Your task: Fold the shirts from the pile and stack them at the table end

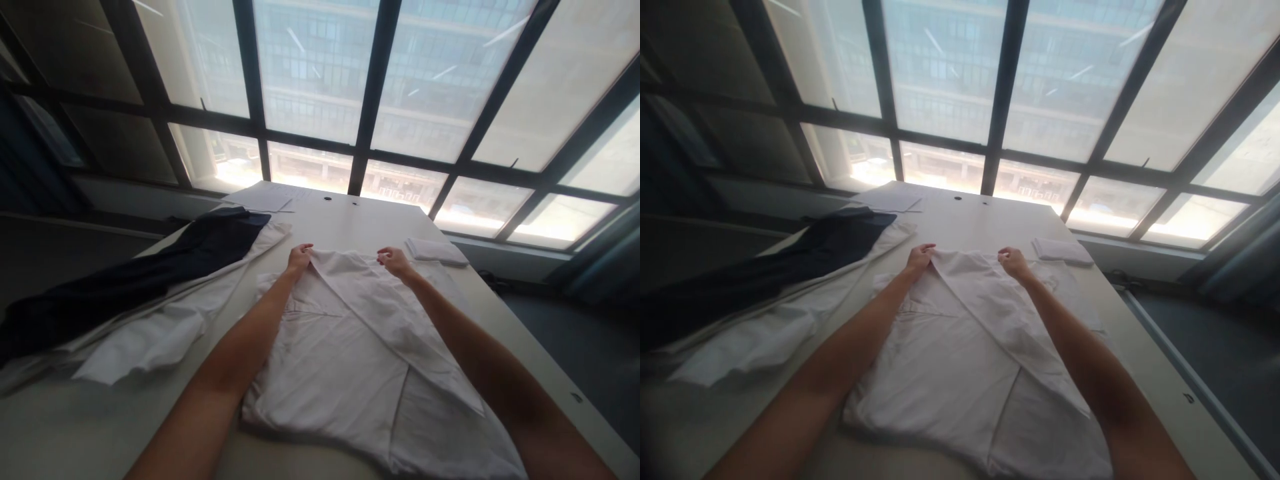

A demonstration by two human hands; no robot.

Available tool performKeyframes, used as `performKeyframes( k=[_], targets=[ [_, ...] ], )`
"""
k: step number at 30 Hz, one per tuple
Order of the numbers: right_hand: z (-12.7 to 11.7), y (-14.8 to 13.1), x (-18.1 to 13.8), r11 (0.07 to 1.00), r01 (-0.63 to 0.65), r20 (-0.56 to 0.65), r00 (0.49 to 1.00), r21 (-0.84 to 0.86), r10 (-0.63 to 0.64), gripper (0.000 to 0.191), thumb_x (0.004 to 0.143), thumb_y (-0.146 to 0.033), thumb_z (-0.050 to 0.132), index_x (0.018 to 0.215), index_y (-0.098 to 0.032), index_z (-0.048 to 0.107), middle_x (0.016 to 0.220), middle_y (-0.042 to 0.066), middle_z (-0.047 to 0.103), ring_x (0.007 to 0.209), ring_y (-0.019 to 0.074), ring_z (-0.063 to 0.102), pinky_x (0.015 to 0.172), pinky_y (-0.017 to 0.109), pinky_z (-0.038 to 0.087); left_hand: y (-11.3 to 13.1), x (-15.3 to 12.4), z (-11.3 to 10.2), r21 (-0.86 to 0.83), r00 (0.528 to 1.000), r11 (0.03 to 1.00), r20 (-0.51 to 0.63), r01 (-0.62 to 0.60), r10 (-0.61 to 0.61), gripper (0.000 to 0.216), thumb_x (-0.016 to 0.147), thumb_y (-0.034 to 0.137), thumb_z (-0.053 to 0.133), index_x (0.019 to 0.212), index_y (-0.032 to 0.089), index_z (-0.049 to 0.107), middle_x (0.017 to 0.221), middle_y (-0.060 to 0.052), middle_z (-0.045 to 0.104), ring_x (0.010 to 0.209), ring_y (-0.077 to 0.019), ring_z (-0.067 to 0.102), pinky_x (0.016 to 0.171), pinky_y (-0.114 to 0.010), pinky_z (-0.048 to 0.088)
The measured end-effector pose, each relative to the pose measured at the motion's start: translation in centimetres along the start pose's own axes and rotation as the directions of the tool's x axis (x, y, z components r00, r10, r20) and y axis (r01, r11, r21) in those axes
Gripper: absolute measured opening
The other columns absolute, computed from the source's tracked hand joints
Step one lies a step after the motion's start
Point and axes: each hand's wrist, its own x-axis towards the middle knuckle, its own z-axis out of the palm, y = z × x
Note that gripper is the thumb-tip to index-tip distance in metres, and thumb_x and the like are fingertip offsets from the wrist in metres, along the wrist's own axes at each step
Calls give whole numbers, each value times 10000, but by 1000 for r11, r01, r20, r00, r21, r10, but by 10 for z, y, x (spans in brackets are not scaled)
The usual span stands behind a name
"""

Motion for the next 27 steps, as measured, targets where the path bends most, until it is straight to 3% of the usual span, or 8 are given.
performKeyframes(
  k=[3,7,12,15,17,22,25,27],
  targets=[
    [45,-15,32,999,-36,-4,999,9,37,209,878,-229,580,956,-115,737,753,65,723,718,150,651,676,229,477,1,-2,0,18,1000,1000,7,-9,9,342,851,231,606,1144,121,744,950,-91,757,780,-178,690,717,-262,541],
    [77,-18,56,993,-114,-6,993,19,114,251,890,-287,585,787,-106,725,606,35,637,662,158,614,631,237,461,0,-4,1,45,1000,999,18,-19,19,340,876,215,587,1164,121,741,1007,-105,770,856,-203,714,774,-292,561],
    [90,-16,70,985,-152,27,988,84,150,202,776,-316,719,830,-122,745,622,27,662,631,167,610,596,257,478,-1,-5,1,99,998,993,33,-57,54,308,887,165,576,1131,129,761,1079,-105,774,978,-216,720,892,-303,552],
    [95,-12,73,985,-134,22,991,107,133,270,681,-269,783,903,-118,758,668,38,699,639,176,631,603,267,495,-1,-5,0,141,997,987,29,-76,73,295,900,162,578,1127,138,765,1123,-105,770,1024,-214,718,925,-302,546],
    [98,-7,74,989,-108,-7,994,101,109,323,693,-271,767,975,-115,755,733,54,727,679,183,654,630,268,508,-1,-5,-2,180,996,980,9,-89,89,298,913,176,575,1141,141,765,1160,-109,760,1078,-223,703,971,-316,529],
    [106,4,70,999,-36,-100,994,-20,34,312,745,-268,713,1034,-154,747,909,88,756,875,235,686,825,325,519,-1,-10,-6,324,989,937,-18,-132,145,335,892,147,558,1144,171,776,1147,-108,757,1151,-258,656,1044,-369,485],
    [109,3,62,993,4,-142,990,-114,-20,266,789,-238,681,1033,-157,747,1066,144,733,1081,299,634,1000,416,442,3,-16,-9,417,984,897,-36,-145,176,360,847,125,571,1135,164,783,1139,-155,725,1171,-316,614,1086,-448,431],
    [111,-1,54,982,51,-165,983,-184,-82,299,854,-222,617,1123,-154,726,1225,180,675,1227,321,549,1077,451,369,8,-22,-10,488,975,861,-76,-147,209,398,841,130,581,1199,150,756,1237,-204,656,1233,-374,549,1103,-520,380]
  ],
)
